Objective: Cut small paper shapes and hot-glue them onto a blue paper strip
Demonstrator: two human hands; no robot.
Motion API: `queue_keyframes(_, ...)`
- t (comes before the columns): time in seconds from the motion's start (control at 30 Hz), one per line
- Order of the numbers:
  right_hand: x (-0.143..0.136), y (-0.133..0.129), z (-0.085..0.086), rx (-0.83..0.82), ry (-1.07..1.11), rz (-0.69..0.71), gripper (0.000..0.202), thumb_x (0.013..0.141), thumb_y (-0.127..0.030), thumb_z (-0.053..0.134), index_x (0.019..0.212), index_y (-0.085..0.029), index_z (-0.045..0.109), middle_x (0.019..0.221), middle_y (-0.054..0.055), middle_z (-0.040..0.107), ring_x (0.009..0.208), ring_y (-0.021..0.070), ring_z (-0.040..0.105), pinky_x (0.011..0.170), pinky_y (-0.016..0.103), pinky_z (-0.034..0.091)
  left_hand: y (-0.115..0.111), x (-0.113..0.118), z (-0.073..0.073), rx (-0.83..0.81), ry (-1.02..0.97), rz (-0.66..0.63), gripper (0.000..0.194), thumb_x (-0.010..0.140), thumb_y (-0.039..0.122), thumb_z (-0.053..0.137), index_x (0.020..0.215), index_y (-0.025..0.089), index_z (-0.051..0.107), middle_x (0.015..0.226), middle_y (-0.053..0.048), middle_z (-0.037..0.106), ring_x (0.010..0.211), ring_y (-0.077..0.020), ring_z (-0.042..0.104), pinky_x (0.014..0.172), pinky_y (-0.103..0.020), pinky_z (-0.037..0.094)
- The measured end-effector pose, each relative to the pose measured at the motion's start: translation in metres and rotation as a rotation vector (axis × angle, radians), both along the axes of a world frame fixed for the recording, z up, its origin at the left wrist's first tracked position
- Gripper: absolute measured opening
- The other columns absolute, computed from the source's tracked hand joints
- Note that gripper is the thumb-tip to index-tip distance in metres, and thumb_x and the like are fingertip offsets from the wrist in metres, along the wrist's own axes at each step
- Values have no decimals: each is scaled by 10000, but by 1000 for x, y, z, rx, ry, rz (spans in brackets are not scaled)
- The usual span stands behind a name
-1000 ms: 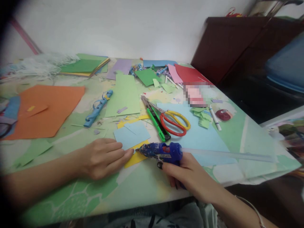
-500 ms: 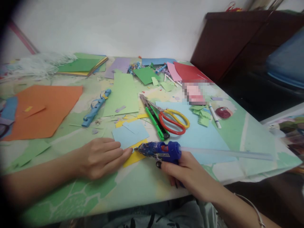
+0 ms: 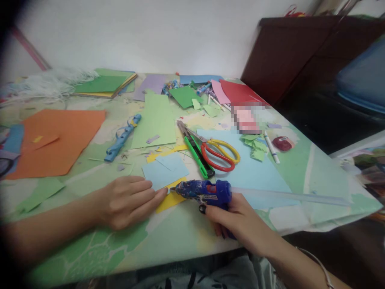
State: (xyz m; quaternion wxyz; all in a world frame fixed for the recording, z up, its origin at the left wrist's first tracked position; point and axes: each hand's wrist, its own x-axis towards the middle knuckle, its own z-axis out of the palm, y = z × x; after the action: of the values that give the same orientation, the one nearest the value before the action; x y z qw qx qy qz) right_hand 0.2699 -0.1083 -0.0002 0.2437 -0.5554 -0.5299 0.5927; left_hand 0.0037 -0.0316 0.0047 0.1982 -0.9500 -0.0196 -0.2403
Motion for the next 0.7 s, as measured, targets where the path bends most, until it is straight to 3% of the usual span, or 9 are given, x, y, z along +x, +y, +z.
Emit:
queue_keyframes(0.33,2,-4,-5,-7,28,-24,346,815,-408,556,584,-152,528,510,6,515,478,100,453,447,228,313,-3,-3,-7,31,-16,8,160,813,92,529,949,37,592,646,-46,611,544,-149,548,420,-305,387)
queue_keyframes(0.7,0,-5,-4,19,50,-8,282,818,-342,554,608,-159,519,529,-11,491,498,93,448,457,216,327,-3,-3,-5,51,-23,-9,150,808,89,545,927,37,619,607,-35,585,513,-141,519,395,-296,339)
